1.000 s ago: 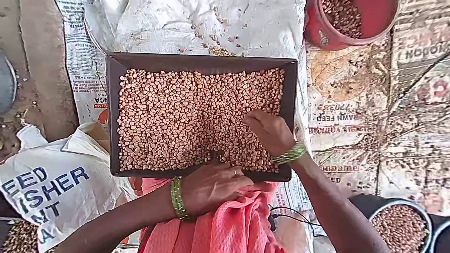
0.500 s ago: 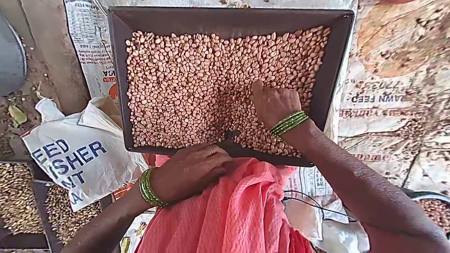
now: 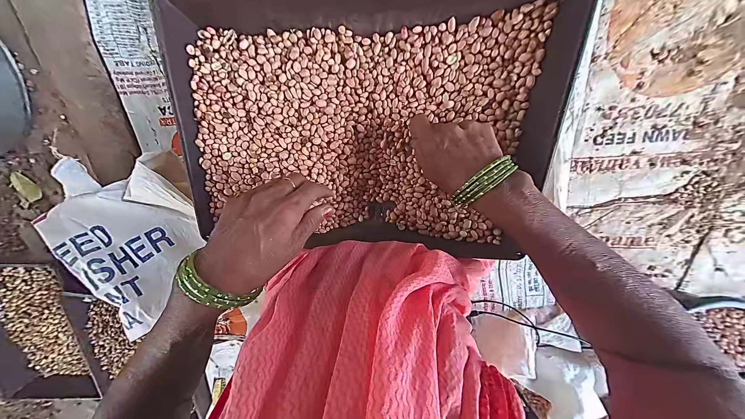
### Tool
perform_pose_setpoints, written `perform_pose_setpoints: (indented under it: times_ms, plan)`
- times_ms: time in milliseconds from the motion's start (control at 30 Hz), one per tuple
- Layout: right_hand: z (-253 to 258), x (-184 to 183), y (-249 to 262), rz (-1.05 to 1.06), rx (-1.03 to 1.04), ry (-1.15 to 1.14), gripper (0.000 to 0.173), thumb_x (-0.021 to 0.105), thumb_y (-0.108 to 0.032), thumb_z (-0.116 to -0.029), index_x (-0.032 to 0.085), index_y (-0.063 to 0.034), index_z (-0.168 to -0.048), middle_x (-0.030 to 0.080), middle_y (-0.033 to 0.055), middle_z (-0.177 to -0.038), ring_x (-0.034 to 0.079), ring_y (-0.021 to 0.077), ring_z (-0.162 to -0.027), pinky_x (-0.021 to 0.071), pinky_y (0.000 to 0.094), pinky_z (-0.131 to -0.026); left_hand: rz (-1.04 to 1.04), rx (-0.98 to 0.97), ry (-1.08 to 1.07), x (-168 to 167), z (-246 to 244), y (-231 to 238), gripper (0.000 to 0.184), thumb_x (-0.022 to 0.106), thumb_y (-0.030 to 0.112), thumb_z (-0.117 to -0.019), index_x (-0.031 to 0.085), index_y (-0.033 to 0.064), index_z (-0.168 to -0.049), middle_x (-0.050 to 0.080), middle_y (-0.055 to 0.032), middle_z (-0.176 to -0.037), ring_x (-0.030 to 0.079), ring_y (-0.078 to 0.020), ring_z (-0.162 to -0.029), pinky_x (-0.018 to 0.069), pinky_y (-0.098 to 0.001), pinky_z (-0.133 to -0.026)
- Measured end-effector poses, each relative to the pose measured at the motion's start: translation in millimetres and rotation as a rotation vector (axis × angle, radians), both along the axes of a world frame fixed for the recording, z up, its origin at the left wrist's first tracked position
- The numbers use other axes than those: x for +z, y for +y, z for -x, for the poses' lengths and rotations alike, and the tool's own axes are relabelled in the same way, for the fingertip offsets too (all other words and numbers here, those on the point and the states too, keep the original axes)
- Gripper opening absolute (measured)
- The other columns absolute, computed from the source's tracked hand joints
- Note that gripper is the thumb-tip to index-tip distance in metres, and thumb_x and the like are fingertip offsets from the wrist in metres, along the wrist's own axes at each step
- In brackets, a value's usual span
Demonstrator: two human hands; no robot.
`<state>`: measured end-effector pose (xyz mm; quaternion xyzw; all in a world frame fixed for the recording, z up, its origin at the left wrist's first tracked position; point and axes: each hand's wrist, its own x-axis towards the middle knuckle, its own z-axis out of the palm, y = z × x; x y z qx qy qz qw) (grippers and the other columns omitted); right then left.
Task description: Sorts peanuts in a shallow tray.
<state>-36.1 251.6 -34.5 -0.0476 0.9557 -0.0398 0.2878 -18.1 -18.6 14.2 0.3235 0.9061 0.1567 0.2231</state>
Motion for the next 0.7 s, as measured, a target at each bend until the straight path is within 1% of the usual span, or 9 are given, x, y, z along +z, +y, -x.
perform_pose_setpoints:
  times_ms: [233,300,367,400,467,533,633,667,700]
  plan:
    - [1,1,-5,0.064,-0.062,-0.017,0.025,0.042,-0.014,-0.1092,0.054,0.0014,-0.125,0.069,0.0280,-0.097,0.069,0.0512,-0.092,0.0516,0.0622,-0.072,-0.314,-0.254,-0.059,-51,-16,60,0.022,0.054,0.016,-0.1038,0.074,0.0062,-0.107,0.070,-0.0128,-0.099,0.071,-0.0293,-0.089,0.0599,-0.0445,-0.077]
    - [1,7,19,0.394,-0.199,0.006,0.025,0.047,-0.019,-0.1085,0.060,-0.0019,-0.122,0.067,0.0187,-0.086,0.067,0.0360,-0.077,0.0541,0.0523,-0.070,-0.336,-0.348,0.015,-72,-19,76,0.018,0.056,0.010,-0.1017,0.073,0.0035,-0.106,0.070,-0.0157,-0.099,0.071,-0.0315,-0.090,0.0600,-0.0436,-0.078]
    - [-9,10,53,0.988,-0.351,0.045,0.012,0.048,-0.017,-0.1036,0.059,-0.0120,-0.104,0.048,-0.0064,-0.064,0.043,0.0038,-0.048,0.0392,0.0205,-0.044,-0.256,-0.419,0.043,-78,-18,85,0.017,0.058,0.006,-0.1000,0.071,0.0010,-0.109,0.069,-0.0188,-0.102,0.072,-0.0337,-0.092,0.0603,-0.0434,-0.078]
    - [-15,15,66,1.280,-0.462,-0.044,0.016,0.044,-0.015,-0.1020,0.059,-0.0170,-0.098,0.046,-0.0123,-0.059,0.038,-0.0019,-0.043,0.0344,0.0149,-0.039,-0.222,-0.442,0.035,-78,-17,87,0.017,0.058,0.004,-0.0994,0.071,0.0001,-0.111,0.068,-0.0199,-0.104,0.071,-0.0348,-0.093,0.0604,-0.0437,-0.079]
    - [-25,22,90,1.592,-0.538,-0.224,0.029,0.035,-0.020,-0.1028,0.064,-0.0194,-0.097,0.051,-0.0123,-0.061,0.040,-0.0037,-0.043,0.0337,0.0118,-0.039,-0.196,-0.471,0.026,-78,-15,88,0.017,0.058,0.004,-0.1001,0.071,0.0006,-0.111,0.068,-0.0198,-0.105,0.071,-0.0352,-0.096,0.0599,-0.0436,-0.082]
    - [-36,25,98,1.602,-0.549,-0.237,0.037,0.032,-0.031,-0.1082,0.064,-0.0204,-0.092,0.053,-0.0118,-0.064,0.039,-0.0044,-0.044,0.0336,0.0107,-0.040,-0.226,-0.463,0.018,-83,-15,86,0.018,0.058,0.007,-0.1005,0.073,0.0029,-0.110,0.068,-0.0180,-0.104,0.070,-0.0335,-0.096,0.0597,-0.0430,-0.083]
    - [-57,21,79,1.208,-0.484,0.025,0.033,0.043,-0.028,-0.1084,0.064,-0.0218,-0.084,0.057,-0.0160,-0.064,0.040,-0.0066,-0.046,0.0353,0.0124,-0.042,-0.270,-0.344,-0.074,-79,-14,79,0.021,0.059,0.014,-0.0982,0.074,0.0032,-0.107,0.071,-0.0169,-0.101,0.071,-0.0327,-0.096,0.0593,-0.0469,-0.083]
    - [-62,17,73,0.971,-0.344,0.130,0.028,0.048,-0.027,-0.1072,0.067,-0.0169,-0.090,0.059,-0.0117,-0.069,0.048,-0.0021,-0.052,0.0423,0.0177,-0.049,-0.247,-0.273,-0.114,-74,-11,74,0.023,0.057,0.017,-0.0985,0.073,0.0026,-0.106,0.071,-0.0169,-0.101,0.071,-0.0327,-0.097,0.0585,-0.0485,-0.083]
    - [-66,15,64,0.743,-0.214,0.186,0.026,0.051,-0.025,-0.1065,0.072,-0.0107,-0.100,0.066,-0.0004,-0.076,0.061,0.0109,-0.061,0.0517,0.0319,-0.057,-0.212,-0.204,-0.148,-67,-7,69,0.026,0.055,0.018,-0.0997,0.073,0.0012,-0.106,0.070,-0.0175,-0.102,0.070,-0.0336,-0.097,0.0580,-0.0508,-0.083]
